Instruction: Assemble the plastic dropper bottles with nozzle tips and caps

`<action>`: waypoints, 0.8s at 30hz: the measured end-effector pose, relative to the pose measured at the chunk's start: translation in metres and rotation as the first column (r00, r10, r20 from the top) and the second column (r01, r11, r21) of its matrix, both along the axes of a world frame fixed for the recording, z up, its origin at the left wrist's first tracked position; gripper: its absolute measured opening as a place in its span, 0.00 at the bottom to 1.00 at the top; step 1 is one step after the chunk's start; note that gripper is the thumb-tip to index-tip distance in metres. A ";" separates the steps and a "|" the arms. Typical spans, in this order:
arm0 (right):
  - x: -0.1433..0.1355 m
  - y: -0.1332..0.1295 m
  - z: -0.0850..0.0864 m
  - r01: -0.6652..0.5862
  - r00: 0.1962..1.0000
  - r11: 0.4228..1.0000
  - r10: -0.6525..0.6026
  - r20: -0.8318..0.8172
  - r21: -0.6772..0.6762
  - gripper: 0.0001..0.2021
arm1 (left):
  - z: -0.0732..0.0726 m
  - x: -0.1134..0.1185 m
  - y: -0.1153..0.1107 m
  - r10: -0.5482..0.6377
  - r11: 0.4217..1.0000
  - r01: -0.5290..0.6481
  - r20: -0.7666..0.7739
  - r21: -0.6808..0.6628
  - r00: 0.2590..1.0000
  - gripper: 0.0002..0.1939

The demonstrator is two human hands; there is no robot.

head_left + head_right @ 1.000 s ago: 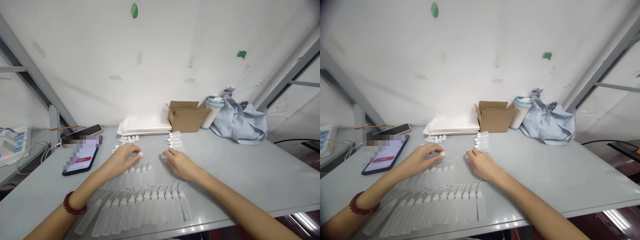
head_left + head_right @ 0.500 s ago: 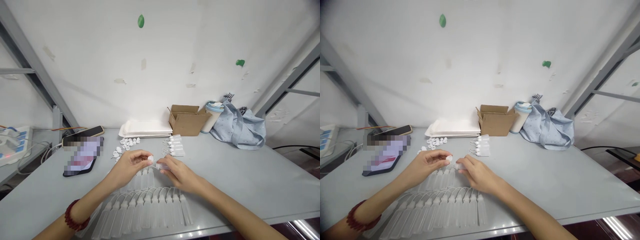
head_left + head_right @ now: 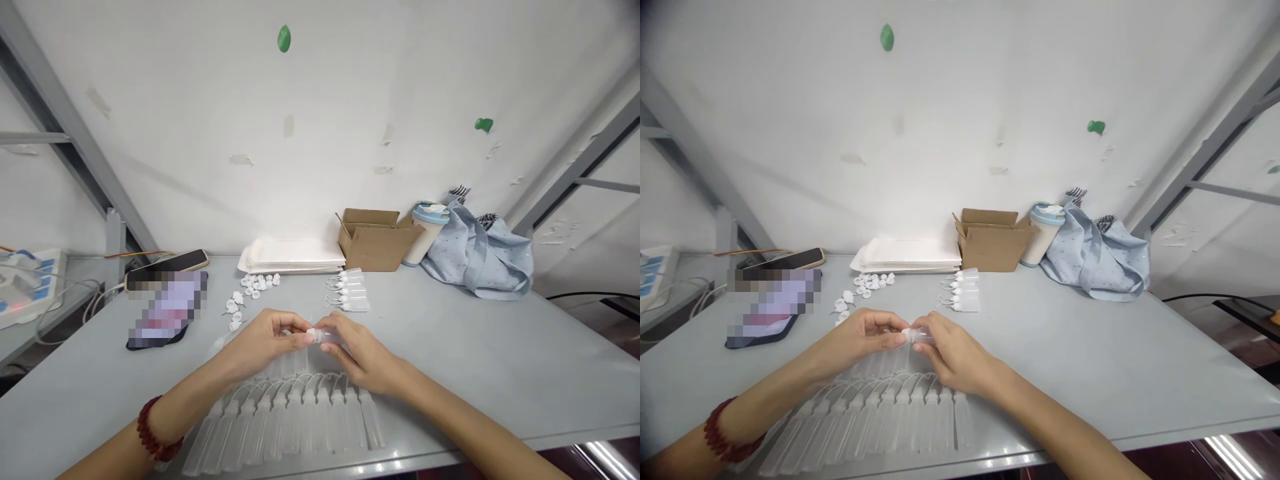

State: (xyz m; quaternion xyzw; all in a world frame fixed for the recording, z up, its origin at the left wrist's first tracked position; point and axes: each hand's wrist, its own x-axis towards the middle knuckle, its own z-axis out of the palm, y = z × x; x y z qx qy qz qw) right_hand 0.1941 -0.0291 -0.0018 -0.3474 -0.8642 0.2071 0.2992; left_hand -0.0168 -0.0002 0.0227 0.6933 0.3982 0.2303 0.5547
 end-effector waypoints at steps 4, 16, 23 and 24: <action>-0.001 -0.002 -0.003 -0.012 1.000 0.997 0.011 0.013 0.074 0.09 | 0.001 0.000 -0.002 -0.003 1.000 0.003 -0.037 0.019 0.999 0.16; -0.004 -0.007 0.001 -0.013 0.997 0.967 -0.009 -0.082 -0.255 0.08 | 0.003 -0.003 -0.009 0.004 0.915 0.053 -0.142 0.400 0.990 0.08; -0.007 -0.005 0.002 -0.072 0.956 0.950 -0.022 -0.292 -0.305 0.10 | 0.008 -0.003 -0.010 0.014 0.923 0.030 -0.110 0.384 0.994 0.13; -0.008 -0.005 0.002 -0.071 0.955 0.952 -0.021 -0.296 -0.296 0.10 | 0.010 -0.004 -0.009 0.004 0.949 0.036 -0.127 0.312 0.992 0.15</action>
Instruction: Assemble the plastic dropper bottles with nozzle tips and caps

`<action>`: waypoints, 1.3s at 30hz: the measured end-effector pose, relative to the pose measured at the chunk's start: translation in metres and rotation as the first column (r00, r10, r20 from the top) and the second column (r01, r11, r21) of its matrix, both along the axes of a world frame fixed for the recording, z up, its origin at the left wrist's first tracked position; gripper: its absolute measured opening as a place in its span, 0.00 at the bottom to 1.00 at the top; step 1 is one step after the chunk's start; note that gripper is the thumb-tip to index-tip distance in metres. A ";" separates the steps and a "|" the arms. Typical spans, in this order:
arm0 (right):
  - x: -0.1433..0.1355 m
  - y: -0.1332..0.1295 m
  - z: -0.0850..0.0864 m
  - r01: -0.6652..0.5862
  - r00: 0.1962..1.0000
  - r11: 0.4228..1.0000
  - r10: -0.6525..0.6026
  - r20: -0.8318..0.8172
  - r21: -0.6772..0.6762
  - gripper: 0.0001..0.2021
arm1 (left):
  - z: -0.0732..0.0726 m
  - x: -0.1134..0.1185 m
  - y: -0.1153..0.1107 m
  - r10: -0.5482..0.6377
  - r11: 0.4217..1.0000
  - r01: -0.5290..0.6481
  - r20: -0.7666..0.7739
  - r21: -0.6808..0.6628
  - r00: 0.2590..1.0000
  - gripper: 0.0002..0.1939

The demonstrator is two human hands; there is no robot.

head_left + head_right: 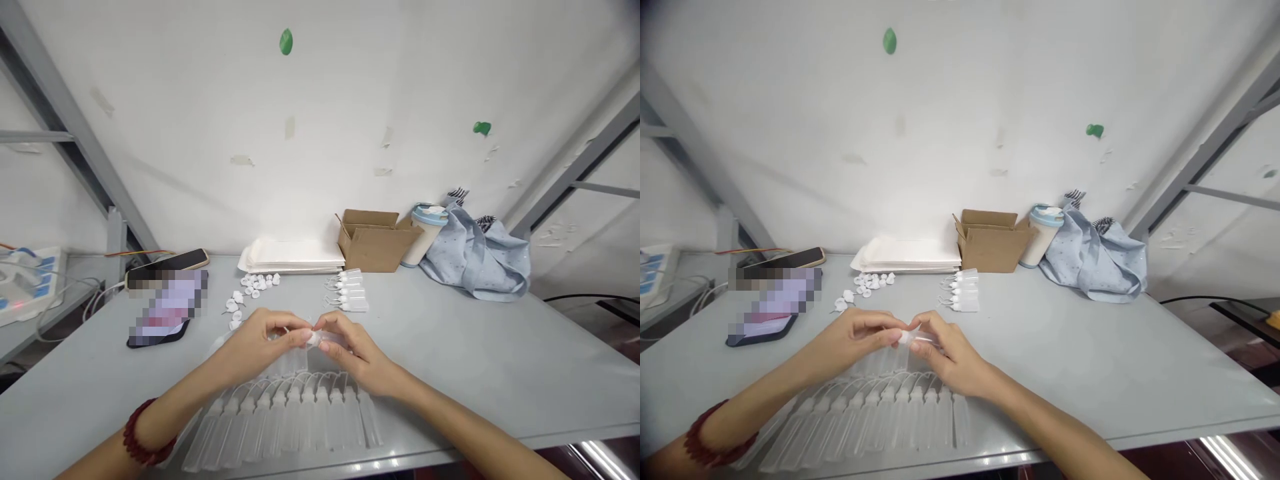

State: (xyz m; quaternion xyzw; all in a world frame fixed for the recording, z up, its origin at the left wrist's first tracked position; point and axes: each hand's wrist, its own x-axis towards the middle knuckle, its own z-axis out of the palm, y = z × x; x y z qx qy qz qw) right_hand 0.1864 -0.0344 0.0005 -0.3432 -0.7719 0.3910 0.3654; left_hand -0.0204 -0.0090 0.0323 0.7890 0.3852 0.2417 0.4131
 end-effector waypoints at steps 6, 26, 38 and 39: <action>-0.001 -0.002 0.000 -0.053 0.997 0.998 0.051 -0.062 -0.044 0.08 | 0.001 0.002 -0.001 -0.032 0.999 0.027 -0.112 -0.046 0.993 0.24; 0.003 -0.001 0.005 -0.175 0.983 0.936 0.147 -0.114 -0.305 0.11 | 0.000 0.006 -0.009 -0.041 0.999 0.040 -0.091 -0.017 0.995 0.20; 0.006 0.007 -0.011 0.066 0.969 0.745 -0.206 0.135 0.663 0.09 | 0.003 0.001 -0.007 -0.033 0.987 0.048 -0.103 0.151 0.994 0.15; 0.006 0.007 -0.011 0.068 0.973 0.753 -0.194 0.122 0.655 0.09 | 0.002 0.002 -0.007 -0.028 0.981 0.043 -0.082 0.190 0.996 0.14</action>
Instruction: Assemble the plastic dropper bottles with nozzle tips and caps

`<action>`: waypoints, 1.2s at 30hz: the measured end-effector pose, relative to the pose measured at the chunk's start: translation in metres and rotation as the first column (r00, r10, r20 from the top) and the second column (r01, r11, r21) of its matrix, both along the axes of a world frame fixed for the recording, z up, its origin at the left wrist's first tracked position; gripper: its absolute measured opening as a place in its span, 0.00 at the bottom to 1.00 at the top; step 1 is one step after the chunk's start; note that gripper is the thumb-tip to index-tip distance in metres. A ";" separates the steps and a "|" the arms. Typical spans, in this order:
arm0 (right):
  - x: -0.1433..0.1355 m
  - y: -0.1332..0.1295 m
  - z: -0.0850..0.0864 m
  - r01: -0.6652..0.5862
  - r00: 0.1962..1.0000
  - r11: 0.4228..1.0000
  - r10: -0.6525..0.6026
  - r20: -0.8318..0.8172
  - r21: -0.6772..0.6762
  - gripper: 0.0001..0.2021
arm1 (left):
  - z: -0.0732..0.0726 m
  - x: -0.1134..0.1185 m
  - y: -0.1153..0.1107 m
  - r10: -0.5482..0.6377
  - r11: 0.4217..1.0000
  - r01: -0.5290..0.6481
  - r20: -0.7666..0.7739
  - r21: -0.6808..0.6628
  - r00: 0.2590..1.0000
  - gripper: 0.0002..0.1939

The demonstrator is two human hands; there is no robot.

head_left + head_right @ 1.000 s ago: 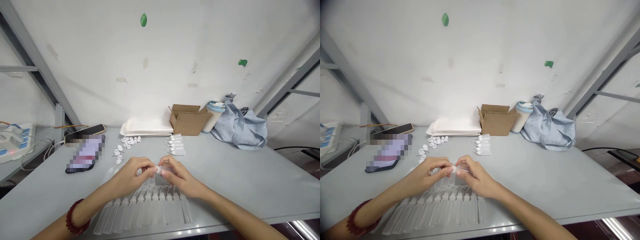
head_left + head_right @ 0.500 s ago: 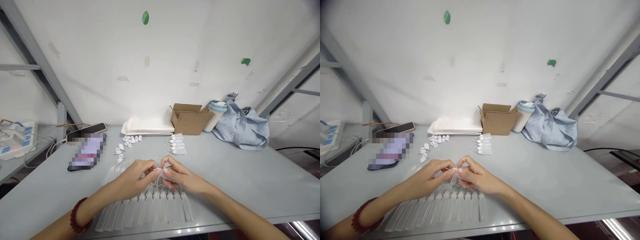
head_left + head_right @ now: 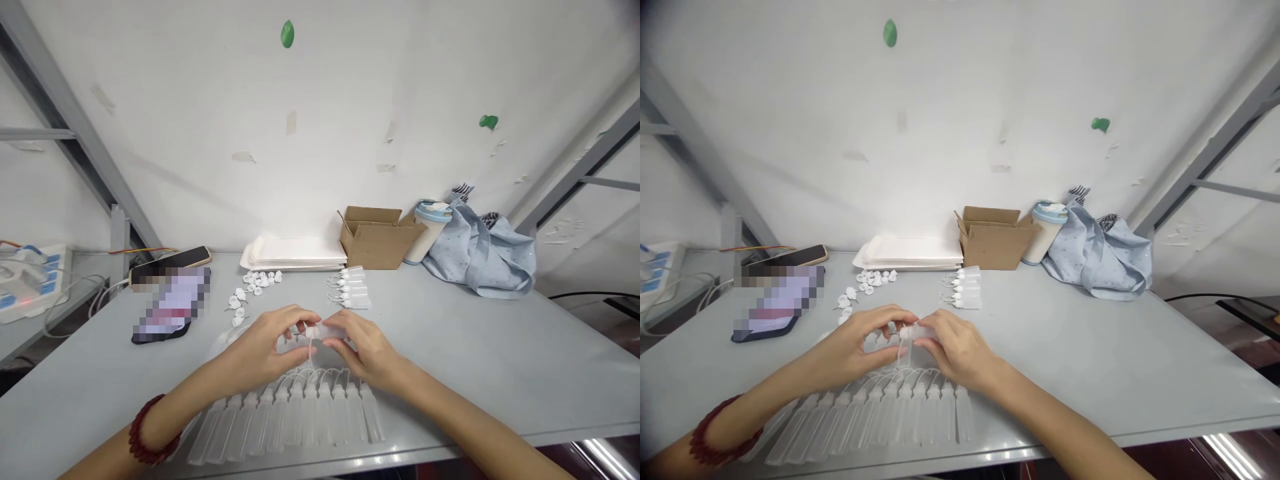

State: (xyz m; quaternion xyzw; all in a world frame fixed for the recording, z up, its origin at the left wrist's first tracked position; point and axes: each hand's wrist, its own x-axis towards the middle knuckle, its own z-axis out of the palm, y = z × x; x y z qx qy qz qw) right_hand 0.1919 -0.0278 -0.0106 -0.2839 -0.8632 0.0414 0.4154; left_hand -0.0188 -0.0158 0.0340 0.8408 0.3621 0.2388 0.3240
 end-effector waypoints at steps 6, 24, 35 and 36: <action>-0.001 -0.001 -0.001 -0.047 0.997 0.998 0.044 -0.064 -0.043 0.09 | -0.002 0.001 0.005 0.092 0.995 -0.096 0.099 0.036 0.991 0.15; 0.005 -0.001 0.005 -0.015 0.998 0.990 0.006 -0.068 -0.140 0.07 | 0.007 -0.007 0.009 0.039 0.999 -0.038 0.004 -0.023 0.999 0.17; 0.003 -0.003 0.007 -0.050 0.992 0.975 0.024 -0.122 -0.218 0.07 | 0.010 -0.003 0.005 -0.070 0.971 0.055 -0.059 -0.233 0.996 0.19; 0.003 -0.004 0.006 -0.065 0.992 0.976 0.042 -0.116 -0.206 0.07 | 0.009 -0.002 0.004 -0.078 0.969 0.059 -0.072 -0.242 0.994 0.21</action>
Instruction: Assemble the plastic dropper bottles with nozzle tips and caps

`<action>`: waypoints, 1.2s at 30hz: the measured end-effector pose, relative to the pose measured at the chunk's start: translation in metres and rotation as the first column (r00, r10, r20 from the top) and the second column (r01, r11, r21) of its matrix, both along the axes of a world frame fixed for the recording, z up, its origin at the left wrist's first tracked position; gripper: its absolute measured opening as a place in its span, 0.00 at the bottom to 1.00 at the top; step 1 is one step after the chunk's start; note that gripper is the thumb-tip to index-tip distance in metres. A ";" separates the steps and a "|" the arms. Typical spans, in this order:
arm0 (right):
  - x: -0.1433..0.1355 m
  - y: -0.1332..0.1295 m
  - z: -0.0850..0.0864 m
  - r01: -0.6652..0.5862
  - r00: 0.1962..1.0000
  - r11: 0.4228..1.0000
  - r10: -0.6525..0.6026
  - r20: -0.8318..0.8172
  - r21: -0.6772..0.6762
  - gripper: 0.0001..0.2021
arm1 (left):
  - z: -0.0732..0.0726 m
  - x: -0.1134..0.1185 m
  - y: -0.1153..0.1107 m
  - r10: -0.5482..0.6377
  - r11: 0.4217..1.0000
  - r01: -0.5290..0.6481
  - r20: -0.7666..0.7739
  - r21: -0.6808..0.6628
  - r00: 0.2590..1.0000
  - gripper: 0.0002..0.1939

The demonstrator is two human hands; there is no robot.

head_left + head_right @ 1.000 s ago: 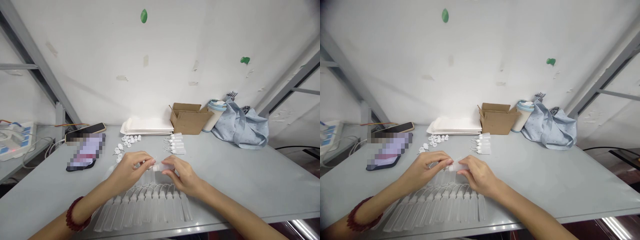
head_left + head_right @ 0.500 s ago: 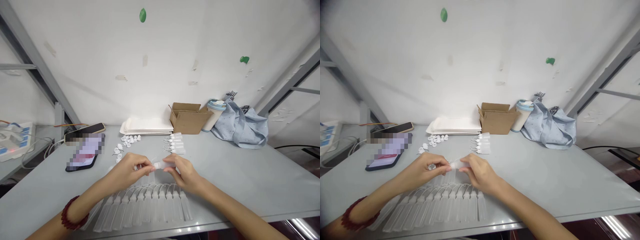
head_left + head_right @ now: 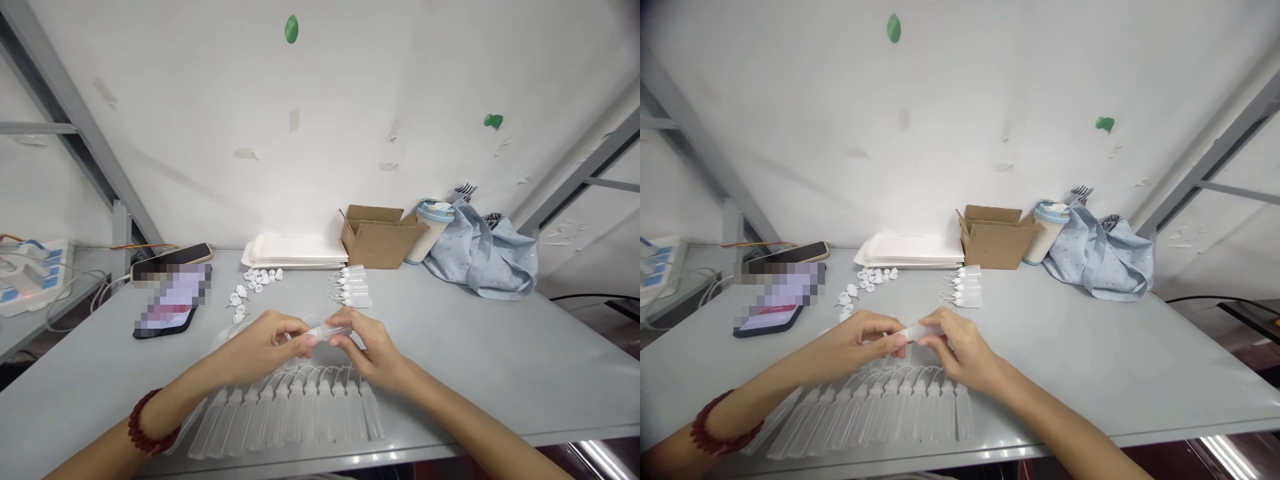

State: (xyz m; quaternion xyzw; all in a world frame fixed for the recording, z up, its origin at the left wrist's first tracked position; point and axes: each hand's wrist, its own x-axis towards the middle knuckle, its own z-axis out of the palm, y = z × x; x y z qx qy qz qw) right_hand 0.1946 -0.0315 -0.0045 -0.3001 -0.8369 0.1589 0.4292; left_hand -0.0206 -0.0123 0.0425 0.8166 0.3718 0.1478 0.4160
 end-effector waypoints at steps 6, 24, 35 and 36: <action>-0.001 -0.006 0.004 0.021 0.999 0.986 -0.025 -0.022 -0.164 0.07 | -0.010 0.003 -0.005 -0.053 0.977 0.045 0.034 0.209 0.998 0.21; -0.002 -0.004 0.006 -0.036 0.991 0.922 -0.017 -0.133 -0.387 0.07 | -0.008 0.001 -0.007 -0.085 0.905 0.103 -0.062 0.413 0.994 0.17; -0.003 -0.004 0.014 -0.112 0.965 0.699 -0.093 -0.244 -0.707 0.13 | -0.024 0.002 -0.010 -0.094 0.719 0.197 -0.188 0.666 0.978 0.14; -0.004 -0.003 0.014 -0.142 0.958 0.656 -0.098 -0.270 -0.742 0.14 | -0.024 0.002 -0.010 -0.092 0.717 0.214 -0.215 0.663 0.972 0.14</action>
